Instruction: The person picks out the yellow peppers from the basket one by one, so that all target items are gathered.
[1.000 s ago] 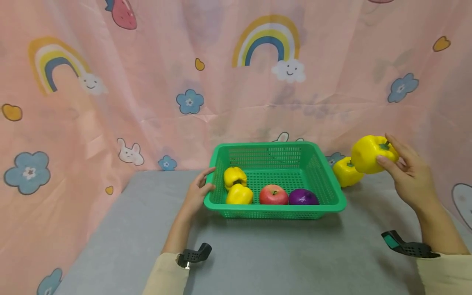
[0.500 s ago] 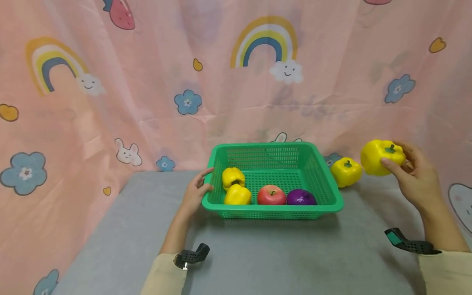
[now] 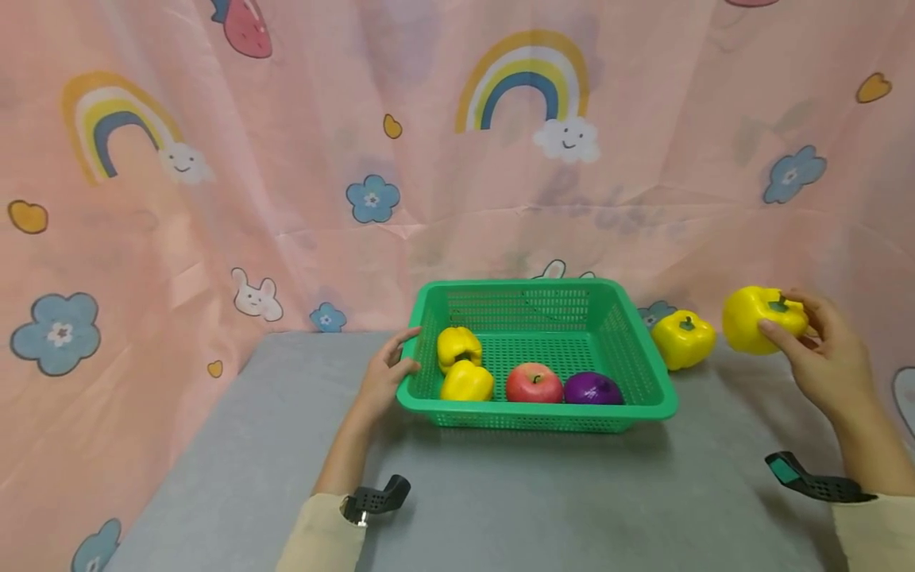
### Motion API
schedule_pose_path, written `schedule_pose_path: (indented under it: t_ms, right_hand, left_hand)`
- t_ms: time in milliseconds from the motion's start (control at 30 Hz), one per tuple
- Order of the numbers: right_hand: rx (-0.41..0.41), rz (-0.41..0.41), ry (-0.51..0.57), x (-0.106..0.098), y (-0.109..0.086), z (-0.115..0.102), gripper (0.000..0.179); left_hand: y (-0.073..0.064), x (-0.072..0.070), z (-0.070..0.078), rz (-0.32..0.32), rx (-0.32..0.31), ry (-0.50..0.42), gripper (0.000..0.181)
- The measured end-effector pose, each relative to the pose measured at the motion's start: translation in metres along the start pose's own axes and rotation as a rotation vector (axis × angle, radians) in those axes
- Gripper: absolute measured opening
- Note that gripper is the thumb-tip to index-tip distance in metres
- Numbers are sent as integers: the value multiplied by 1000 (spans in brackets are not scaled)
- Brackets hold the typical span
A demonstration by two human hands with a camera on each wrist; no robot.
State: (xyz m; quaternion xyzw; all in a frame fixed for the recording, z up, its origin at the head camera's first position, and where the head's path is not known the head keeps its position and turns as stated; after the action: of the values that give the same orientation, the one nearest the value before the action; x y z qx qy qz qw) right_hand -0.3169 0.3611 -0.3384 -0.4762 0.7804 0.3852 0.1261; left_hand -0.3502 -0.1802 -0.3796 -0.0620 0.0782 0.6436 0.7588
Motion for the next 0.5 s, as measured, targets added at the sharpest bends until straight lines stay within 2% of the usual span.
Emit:
schedule_pose_path:
  t_ms: [500]
  right_hand:
    - [22, -37, -6, 14, 0, 33, 56]
  left_hand:
    - [-1, 0, 1, 0, 17, 7, 57]
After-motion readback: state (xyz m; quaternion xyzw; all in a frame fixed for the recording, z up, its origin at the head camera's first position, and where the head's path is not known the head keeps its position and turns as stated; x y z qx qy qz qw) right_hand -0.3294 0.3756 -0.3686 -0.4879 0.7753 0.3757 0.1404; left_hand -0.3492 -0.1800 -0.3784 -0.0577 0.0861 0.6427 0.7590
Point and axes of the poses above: each hand's wrist, its own y-axis towards the middle knuckle, its own x-axis out of the palm, z = x × y, the point moved 8 cm from there along y, towards the middle knuckle, and after that the axes turned 2 degrees about -x, right-handed, at the moved point
